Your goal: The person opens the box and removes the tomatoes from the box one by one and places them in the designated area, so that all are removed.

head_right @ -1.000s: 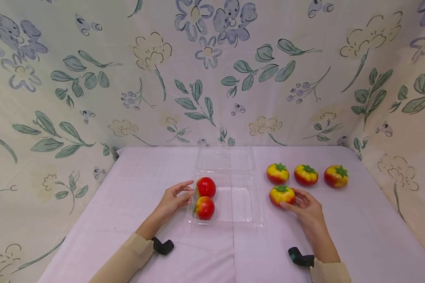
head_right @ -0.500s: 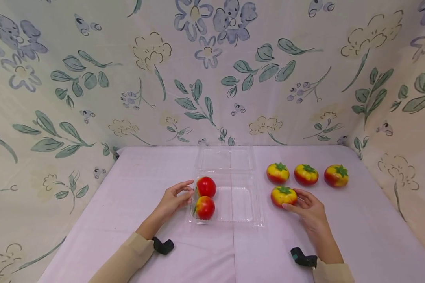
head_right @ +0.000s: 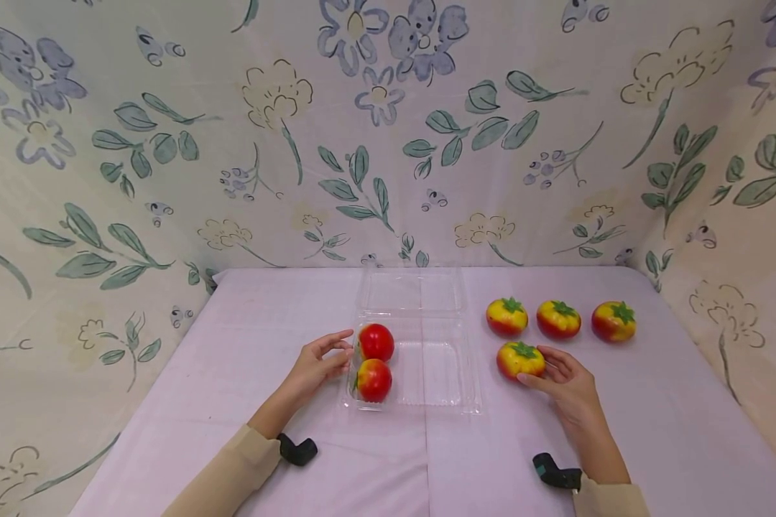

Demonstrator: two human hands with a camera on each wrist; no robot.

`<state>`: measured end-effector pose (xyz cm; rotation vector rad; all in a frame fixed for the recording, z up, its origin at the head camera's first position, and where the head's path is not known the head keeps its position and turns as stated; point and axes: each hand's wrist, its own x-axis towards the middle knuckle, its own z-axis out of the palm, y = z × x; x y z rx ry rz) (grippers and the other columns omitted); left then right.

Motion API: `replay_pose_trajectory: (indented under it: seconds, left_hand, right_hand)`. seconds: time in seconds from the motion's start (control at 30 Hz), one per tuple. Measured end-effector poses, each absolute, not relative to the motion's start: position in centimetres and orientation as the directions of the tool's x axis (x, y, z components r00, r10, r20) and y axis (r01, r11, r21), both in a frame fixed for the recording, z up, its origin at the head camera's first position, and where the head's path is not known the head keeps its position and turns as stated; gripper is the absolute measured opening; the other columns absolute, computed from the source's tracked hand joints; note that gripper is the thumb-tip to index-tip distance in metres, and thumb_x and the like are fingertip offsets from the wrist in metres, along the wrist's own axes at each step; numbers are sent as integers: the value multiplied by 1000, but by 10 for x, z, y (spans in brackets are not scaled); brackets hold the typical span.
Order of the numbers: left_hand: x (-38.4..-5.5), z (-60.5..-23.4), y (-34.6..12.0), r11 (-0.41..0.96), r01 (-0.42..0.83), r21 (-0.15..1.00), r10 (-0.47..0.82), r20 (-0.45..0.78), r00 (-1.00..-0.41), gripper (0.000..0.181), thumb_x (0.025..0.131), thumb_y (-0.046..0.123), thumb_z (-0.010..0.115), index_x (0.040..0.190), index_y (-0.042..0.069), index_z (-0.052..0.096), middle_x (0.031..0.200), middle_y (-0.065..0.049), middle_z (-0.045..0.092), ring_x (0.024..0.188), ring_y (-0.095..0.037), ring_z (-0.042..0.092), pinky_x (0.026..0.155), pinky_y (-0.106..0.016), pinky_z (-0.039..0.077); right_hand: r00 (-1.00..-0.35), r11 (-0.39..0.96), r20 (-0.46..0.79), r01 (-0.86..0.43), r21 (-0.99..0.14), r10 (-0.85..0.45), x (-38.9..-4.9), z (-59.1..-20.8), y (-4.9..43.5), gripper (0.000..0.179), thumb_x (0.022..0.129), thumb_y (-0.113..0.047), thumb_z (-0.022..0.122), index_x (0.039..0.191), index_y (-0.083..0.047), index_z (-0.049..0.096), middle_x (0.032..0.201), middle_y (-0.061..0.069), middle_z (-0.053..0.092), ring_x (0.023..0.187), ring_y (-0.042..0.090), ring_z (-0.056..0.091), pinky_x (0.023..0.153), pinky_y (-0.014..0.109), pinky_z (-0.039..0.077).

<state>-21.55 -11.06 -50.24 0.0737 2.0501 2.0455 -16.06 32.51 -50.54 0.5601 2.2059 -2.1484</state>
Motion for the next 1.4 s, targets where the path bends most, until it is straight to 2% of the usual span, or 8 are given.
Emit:
replay_pose_trajectory:
  seconds: [0.2,0.4,0.6,0.73,0.93,1.2,1.4]
  left_hand:
    - [-215,-503,-111,8,-140,990,209,-139,-968,45,93,10,71,137,9,60,109,-10,61,73,-14,66,75,-26,59]
    - [-216,-503,-111,0,-144,990,208,-141,-968,45,93,10,71,137,9,60,108,-10,61,73,-13,66,75,-25,59]
    - [-215,-503,-111,14,-143,990,202,-143,-969,45,93,11,71,137,10,60,109,-10,61,73,-13,66,75,-25,59]
    - [-215,-505,-112,25,-136,990,205,-138,-969,46,94,13,71,139,9,59,109,-9,61,73,-14,65,75,-25,59]
    - [-212,-492,-112,33,-155,987,232,-158,-960,48,96,7,67,141,2,54,108,-9,61,74,-15,66,77,-27,59]
    - [-216,-506,-112,21,-138,990,208,-139,-968,48,95,12,69,140,7,56,109,-9,61,72,-14,65,74,-23,59]
    - [-216,-503,-111,27,-128,991,205,-131,-970,45,94,13,71,137,10,60,108,-10,61,73,-14,65,74,-24,59]
  right_hand:
    - [-940,-43,-244,240,-970,238,-160,-505,326,78,75,-11,89,142,-13,50,113,-19,54,108,2,49,81,8,50]
    - [-942,-27,-232,232,-972,241,-160,-504,327,79,75,-12,90,143,-12,49,113,-20,54,112,4,48,82,7,49]
    - [-950,-30,-212,211,-977,229,-158,-503,328,77,77,-10,87,143,-12,49,113,-20,55,110,1,49,82,7,49]
    - [-958,-17,-190,191,-981,214,-157,-502,328,75,77,-8,87,142,-11,49,111,-21,56,108,-2,50,82,7,49]
    - [-963,0,-177,181,-984,202,-156,-500,328,77,76,-10,88,142,-10,48,111,-20,56,109,-3,50,84,7,48]
    - [-968,37,-156,166,-985,195,-155,-499,327,77,77,-9,87,142,-8,47,111,-20,56,108,-4,50,84,7,47]
    - [-981,-2,-118,119,-993,157,-154,-497,330,71,78,0,84,139,-6,49,110,-21,60,103,-9,54,83,7,48]
